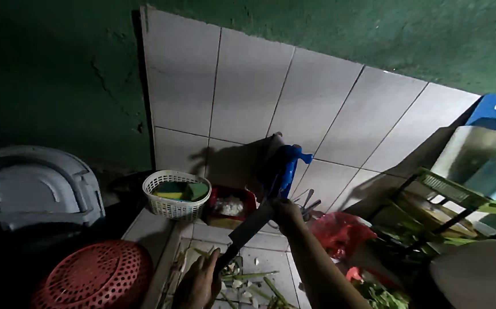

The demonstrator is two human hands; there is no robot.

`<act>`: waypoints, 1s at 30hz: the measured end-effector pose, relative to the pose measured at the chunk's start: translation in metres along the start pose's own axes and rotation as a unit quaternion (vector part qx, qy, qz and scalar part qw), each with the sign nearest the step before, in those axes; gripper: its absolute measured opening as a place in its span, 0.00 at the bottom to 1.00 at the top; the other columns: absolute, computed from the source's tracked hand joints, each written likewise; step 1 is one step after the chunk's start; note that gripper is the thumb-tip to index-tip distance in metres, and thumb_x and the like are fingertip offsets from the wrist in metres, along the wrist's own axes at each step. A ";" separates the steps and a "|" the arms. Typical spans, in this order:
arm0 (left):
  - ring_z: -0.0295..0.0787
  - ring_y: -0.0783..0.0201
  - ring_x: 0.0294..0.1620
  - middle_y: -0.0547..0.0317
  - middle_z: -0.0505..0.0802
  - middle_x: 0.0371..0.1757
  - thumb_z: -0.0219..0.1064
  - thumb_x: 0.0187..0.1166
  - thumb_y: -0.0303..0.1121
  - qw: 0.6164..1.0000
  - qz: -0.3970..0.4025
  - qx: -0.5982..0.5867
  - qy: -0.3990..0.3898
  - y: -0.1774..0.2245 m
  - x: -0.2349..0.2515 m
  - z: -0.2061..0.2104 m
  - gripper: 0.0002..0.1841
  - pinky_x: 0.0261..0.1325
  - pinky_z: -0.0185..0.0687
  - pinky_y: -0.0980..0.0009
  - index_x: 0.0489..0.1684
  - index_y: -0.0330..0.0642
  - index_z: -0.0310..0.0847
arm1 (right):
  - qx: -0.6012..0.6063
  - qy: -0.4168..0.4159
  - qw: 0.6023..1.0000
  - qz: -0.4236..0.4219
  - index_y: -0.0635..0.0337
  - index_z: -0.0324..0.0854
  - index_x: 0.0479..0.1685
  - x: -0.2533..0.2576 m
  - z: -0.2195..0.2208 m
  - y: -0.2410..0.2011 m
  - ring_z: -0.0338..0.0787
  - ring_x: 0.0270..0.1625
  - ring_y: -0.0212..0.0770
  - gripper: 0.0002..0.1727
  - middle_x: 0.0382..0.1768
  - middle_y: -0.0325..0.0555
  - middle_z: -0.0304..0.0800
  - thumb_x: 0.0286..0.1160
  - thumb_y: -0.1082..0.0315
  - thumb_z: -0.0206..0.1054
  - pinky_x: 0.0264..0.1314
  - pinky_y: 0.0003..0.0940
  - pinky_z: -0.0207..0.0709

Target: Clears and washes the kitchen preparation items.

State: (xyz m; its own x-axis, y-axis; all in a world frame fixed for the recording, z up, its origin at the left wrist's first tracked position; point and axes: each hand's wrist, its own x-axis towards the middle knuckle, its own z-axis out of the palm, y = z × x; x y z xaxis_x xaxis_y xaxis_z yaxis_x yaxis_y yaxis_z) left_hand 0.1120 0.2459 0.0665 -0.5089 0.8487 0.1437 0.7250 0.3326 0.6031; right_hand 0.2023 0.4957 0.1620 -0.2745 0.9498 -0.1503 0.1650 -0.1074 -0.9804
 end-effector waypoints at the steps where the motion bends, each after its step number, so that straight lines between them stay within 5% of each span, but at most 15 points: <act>1: 0.89 0.39 0.59 0.36 0.89 0.61 0.65 0.80 0.37 0.999 0.016 -0.020 0.027 -0.004 -0.003 0.010 0.28 0.60 0.85 0.45 0.83 0.45 0.74 | -0.037 -0.003 0.999 -0.013 0.69 0.79 0.65 -0.001 -0.002 -0.005 0.88 0.44 0.47 0.17 0.48 0.59 0.88 0.83 0.69 0.66 0.49 0.45 0.84; 3: 0.93 0.42 0.52 0.37 0.92 0.56 0.66 0.81 0.36 0.995 0.042 -0.075 0.056 -0.007 -0.009 0.025 0.23 0.55 0.89 0.46 0.73 0.37 0.80 | -0.138 -0.009 0.989 -0.047 0.69 0.83 0.61 0.000 -0.009 -0.019 0.91 0.47 0.49 0.15 0.49 0.60 0.90 0.81 0.69 0.69 0.54 0.49 0.85; 5: 0.92 0.47 0.50 0.38 0.91 0.56 0.62 0.85 0.34 0.983 0.000 -0.184 -0.022 -0.006 -0.013 0.028 0.22 0.57 0.87 0.51 0.74 0.31 0.77 | -0.217 -0.015 0.971 -0.101 0.69 0.86 0.55 0.002 -0.017 -0.032 0.92 0.48 0.52 0.15 0.46 0.60 0.92 0.81 0.65 0.70 0.58 0.54 0.84; 7: 0.85 0.65 0.31 0.53 0.90 0.42 0.56 0.88 0.33 0.937 -0.062 -0.335 -0.084 -0.007 -0.012 0.038 0.21 0.37 0.84 0.68 0.73 0.30 0.74 | -0.270 -0.028 0.954 -0.127 0.69 0.86 0.51 0.004 -0.021 -0.043 0.92 0.49 0.56 0.15 0.45 0.61 0.92 0.81 0.62 0.70 0.58 0.59 0.82; 10: 0.77 0.76 0.20 0.65 0.86 0.32 0.49 0.88 0.34 0.833 -0.117 -0.523 -0.136 -0.005 -0.006 0.051 0.19 0.24 0.75 0.80 0.69 0.34 0.72 | -0.275 -0.089 0.953 -0.095 0.67 0.85 0.55 -0.005 -0.022 -0.051 0.93 0.45 0.46 0.14 0.46 0.54 0.92 0.83 0.64 0.69 0.55 0.47 0.86; 13: 0.77 0.76 0.19 0.65 0.87 0.31 0.48 0.87 0.36 0.803 -0.099 -0.565 -0.161 -0.005 0.003 0.054 0.19 0.22 0.73 0.82 0.67 0.36 0.74 | -0.227 -0.116 0.965 -0.060 0.68 0.85 0.58 -0.007 -0.028 -0.046 0.94 0.41 0.43 0.13 0.45 0.54 0.93 0.80 0.72 0.69 0.51 0.40 0.89; 16: 0.77 0.76 0.18 0.64 0.87 0.32 0.48 0.87 0.36 0.811 -0.104 -0.545 -0.183 -0.003 0.011 0.050 0.19 0.21 0.74 0.81 0.67 0.37 0.75 | -0.205 -0.091 0.973 -0.060 0.67 0.85 0.55 -0.004 -0.033 -0.040 0.93 0.34 0.39 0.13 0.38 0.51 0.93 0.81 0.65 0.71 0.43 0.37 0.89; 21: 0.78 0.75 0.18 0.64 0.89 0.32 0.50 0.86 0.38 0.814 -0.101 -0.546 -0.170 -0.003 0.018 0.047 0.20 0.22 0.75 0.80 0.68 0.37 0.74 | -0.209 -0.088 0.967 -0.113 0.67 0.86 0.58 -0.011 -0.036 -0.037 0.93 0.51 0.44 0.13 0.51 0.55 0.93 0.78 0.73 0.71 0.62 0.45 0.84; 24: 0.79 0.74 0.19 0.63 0.88 0.32 0.51 0.88 0.35 0.830 -0.115 -0.523 -0.156 0.001 0.021 0.037 0.18 0.23 0.77 0.79 0.69 0.36 0.74 | -0.176 -0.092 0.976 -0.085 0.68 0.85 0.57 -0.019 -0.035 -0.040 0.93 0.37 0.39 0.11 0.43 0.51 0.93 0.81 0.72 0.69 0.48 0.38 0.88; 26: 0.83 0.71 0.26 0.61 0.89 0.38 0.57 0.89 0.35 0.901 -0.089 -0.394 -0.159 -0.003 0.019 0.025 0.18 0.31 0.82 0.74 0.72 0.38 0.76 | -0.286 -0.107 0.945 -0.122 0.68 0.86 0.50 -0.015 -0.042 -0.031 0.92 0.33 0.41 0.14 0.36 0.50 0.93 0.82 0.63 0.71 0.42 0.40 0.88; 28: 0.89 0.60 0.45 0.52 0.92 0.51 0.60 0.88 0.43 0.962 -0.056 -0.193 -0.184 -0.009 0.012 0.008 0.20 0.54 0.85 0.59 0.73 0.45 0.80 | -0.510 -0.130 0.834 -0.163 0.61 0.92 0.50 -0.009 -0.053 -0.019 0.93 0.53 0.55 0.22 0.48 0.56 0.95 0.76 0.49 0.74 0.59 0.61 0.84; 29: 0.90 0.54 0.55 0.49 0.92 0.57 0.59 0.88 0.44 0.970 -0.051 -0.118 -0.204 -0.011 0.006 0.000 0.20 0.63 0.83 0.51 0.73 0.47 0.82 | -0.599 -0.138 0.777 -0.132 0.57 0.89 0.61 -0.016 -0.056 -0.025 0.83 0.71 0.62 0.26 0.66 0.58 0.88 0.75 0.46 0.74 0.72 0.70 0.72; 30: 0.89 0.49 0.61 0.46 0.91 0.61 0.58 0.87 0.44 0.972 -0.044 -0.070 -0.218 -0.015 0.000 -0.005 0.20 0.67 0.81 0.46 0.72 0.47 0.82 | -0.623 -0.122 0.762 -0.125 0.54 0.85 0.71 -0.021 -0.061 -0.031 0.69 0.84 0.67 0.28 0.80 0.60 0.76 0.77 0.49 0.72 0.78 0.75 0.61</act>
State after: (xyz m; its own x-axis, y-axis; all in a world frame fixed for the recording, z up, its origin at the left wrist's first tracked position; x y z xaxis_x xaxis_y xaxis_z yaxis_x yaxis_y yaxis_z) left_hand 0.0988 0.2384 0.0610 -0.2986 0.9234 -0.2412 0.6024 0.3784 0.7028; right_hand 0.2608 0.4967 0.2035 -0.5882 0.7954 -0.1463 0.8086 0.5754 -0.1228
